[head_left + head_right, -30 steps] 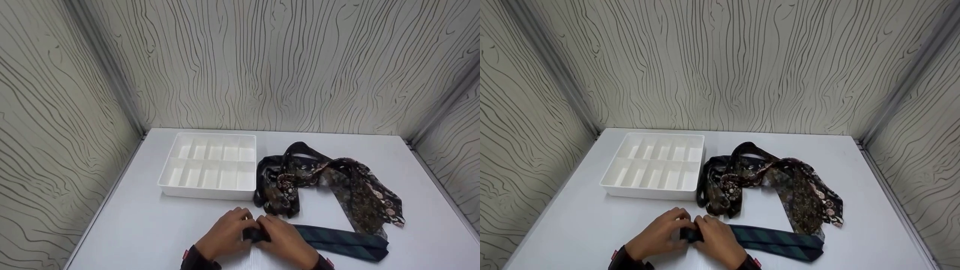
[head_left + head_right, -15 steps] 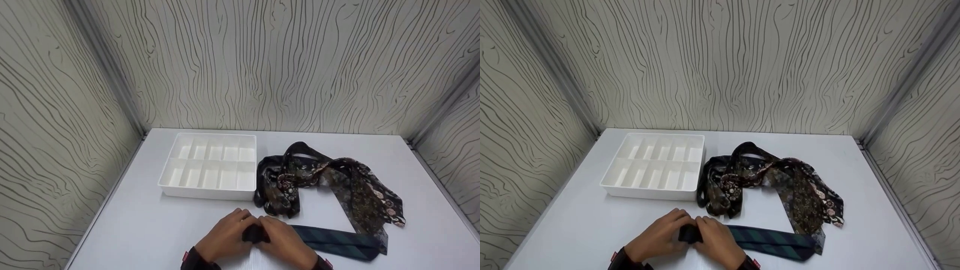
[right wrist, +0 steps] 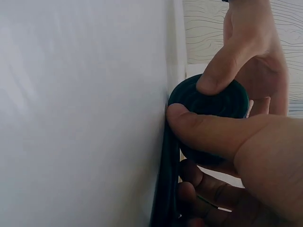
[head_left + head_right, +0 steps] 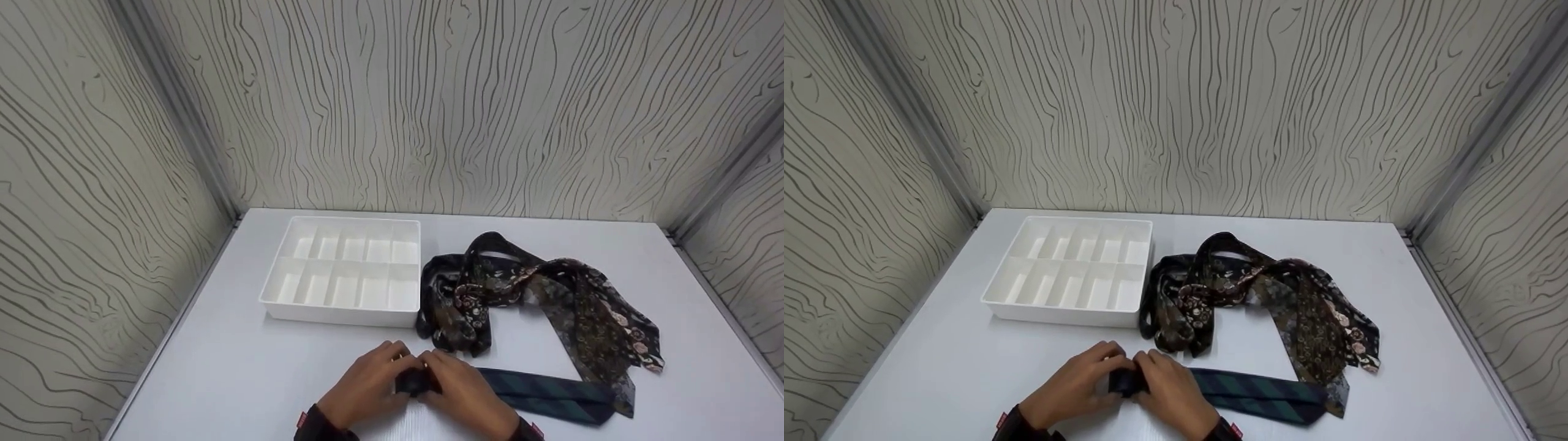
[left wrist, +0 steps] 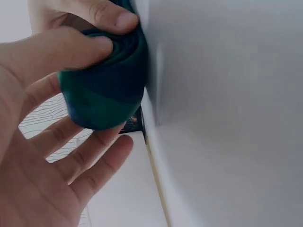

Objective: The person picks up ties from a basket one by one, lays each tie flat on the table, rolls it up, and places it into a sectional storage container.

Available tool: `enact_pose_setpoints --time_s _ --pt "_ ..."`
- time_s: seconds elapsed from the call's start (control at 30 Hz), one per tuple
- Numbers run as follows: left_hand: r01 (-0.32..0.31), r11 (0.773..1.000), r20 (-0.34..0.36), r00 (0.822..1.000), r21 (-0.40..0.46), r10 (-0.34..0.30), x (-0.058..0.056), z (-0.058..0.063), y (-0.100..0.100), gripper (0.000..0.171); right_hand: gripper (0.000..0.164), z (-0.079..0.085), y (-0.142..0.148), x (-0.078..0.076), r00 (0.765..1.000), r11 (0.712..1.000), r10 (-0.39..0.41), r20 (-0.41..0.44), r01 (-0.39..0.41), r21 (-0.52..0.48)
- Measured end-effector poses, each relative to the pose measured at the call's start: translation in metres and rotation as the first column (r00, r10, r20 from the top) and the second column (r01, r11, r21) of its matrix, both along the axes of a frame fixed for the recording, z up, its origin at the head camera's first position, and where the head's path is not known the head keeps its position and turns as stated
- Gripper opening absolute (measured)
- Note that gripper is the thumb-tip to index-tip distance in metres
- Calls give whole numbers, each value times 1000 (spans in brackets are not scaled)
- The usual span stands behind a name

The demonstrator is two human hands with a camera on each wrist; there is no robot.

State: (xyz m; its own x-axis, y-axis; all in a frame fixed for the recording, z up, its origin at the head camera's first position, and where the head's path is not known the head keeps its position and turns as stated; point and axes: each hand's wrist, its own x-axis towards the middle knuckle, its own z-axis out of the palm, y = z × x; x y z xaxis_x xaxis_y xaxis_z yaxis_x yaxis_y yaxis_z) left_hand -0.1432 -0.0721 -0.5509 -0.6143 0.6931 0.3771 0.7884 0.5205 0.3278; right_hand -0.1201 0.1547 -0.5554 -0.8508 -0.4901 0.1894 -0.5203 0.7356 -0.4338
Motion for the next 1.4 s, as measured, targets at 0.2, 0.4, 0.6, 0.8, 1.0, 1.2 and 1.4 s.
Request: enact_pose_setpoints --time_s 0.2,0.4,0.6,0.8,1.0,1.2,1.4 --pt "-3 1000 5 1000 -28 4 0 2 2 44 46 2 -1 0 1000 999 14 -9 -14 -30" --pt "3 1000 7 1000 -19 -3 0 2 2 46 42 1 2 0 999 998 33 16 -32 -62" --pt "-6 999 -37 999 -34 5 -1 3 2 39 44 1 2 0 998 994 38 44 -34 -100" --pt "17 1000 -29 999 -23 -18 -1 3 5 46 46 -1 4 -2 996 996 45 76 -39 -80" --pt "19 1000 8 1000 -22 -18 -1 4 4 39 43 -2 4 -3 992 991 44 120 -28 -133" --pt "-9 999 -46 999 -44 7 1 4 3 50 38 -1 4 -2 992 992 25 126 -9 -123" --pt "-14 999 -48 999 -33 13 -1 4 -1 39 39 0 3 -1 994 991 16 112 0 -134"
